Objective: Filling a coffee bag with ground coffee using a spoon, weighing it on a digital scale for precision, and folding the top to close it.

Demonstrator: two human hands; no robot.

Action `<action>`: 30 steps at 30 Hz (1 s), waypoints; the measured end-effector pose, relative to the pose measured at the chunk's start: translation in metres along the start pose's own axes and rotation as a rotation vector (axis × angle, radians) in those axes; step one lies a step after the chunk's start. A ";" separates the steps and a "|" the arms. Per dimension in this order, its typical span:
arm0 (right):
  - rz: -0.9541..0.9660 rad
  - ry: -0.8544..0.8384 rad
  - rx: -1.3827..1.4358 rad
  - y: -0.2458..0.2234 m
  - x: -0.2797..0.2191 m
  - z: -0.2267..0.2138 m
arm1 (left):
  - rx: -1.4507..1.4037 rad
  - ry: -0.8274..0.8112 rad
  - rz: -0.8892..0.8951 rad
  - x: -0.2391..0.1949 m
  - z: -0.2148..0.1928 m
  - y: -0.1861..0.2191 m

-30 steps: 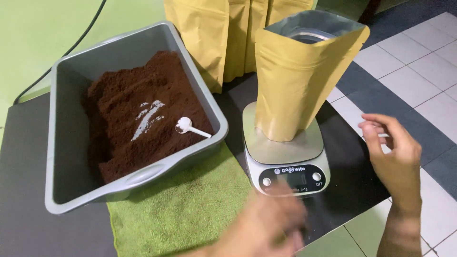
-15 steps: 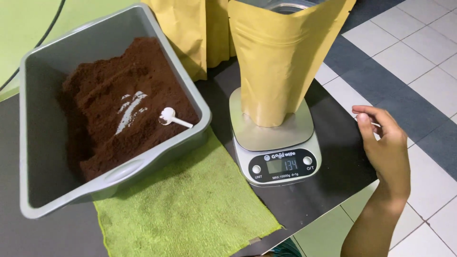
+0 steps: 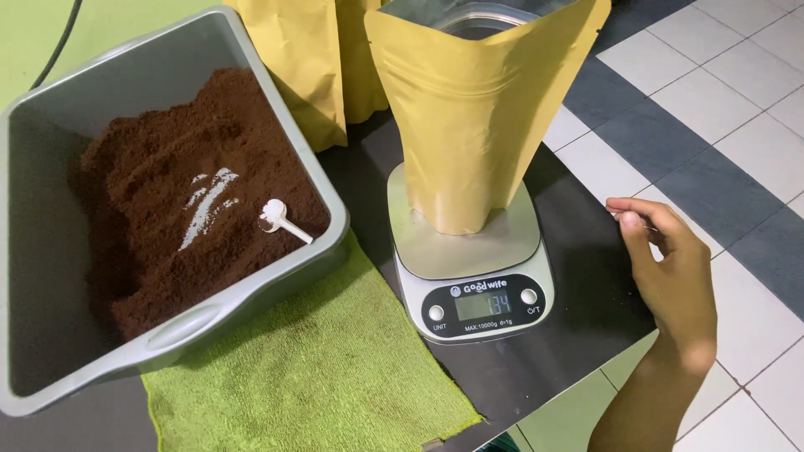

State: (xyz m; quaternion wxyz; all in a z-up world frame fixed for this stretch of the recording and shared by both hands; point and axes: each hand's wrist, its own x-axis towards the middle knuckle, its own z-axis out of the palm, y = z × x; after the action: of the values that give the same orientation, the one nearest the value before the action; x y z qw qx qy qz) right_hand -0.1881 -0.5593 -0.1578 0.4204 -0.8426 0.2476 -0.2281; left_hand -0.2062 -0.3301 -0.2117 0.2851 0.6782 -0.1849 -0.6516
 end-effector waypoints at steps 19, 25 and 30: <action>-0.059 0.005 0.022 0.007 -0.002 0.000 | -0.119 1.579 1.078 -0.022 -0.144 0.118; -0.077 0.017 0.032 0.004 -0.003 0.002 | -0.193 1.483 1.020 -0.049 -0.145 0.121; -0.405 0.153 -0.030 0.024 0.004 0.007 | -0.148 1.379 1.371 -0.141 -0.136 0.107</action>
State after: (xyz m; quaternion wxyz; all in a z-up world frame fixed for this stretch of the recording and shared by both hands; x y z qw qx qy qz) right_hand -0.1859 -0.5703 -0.1810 0.3334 -0.8615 0.1079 -0.3675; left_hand -0.0704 -0.3050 -0.0363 0.6901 0.6363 -0.2906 0.1855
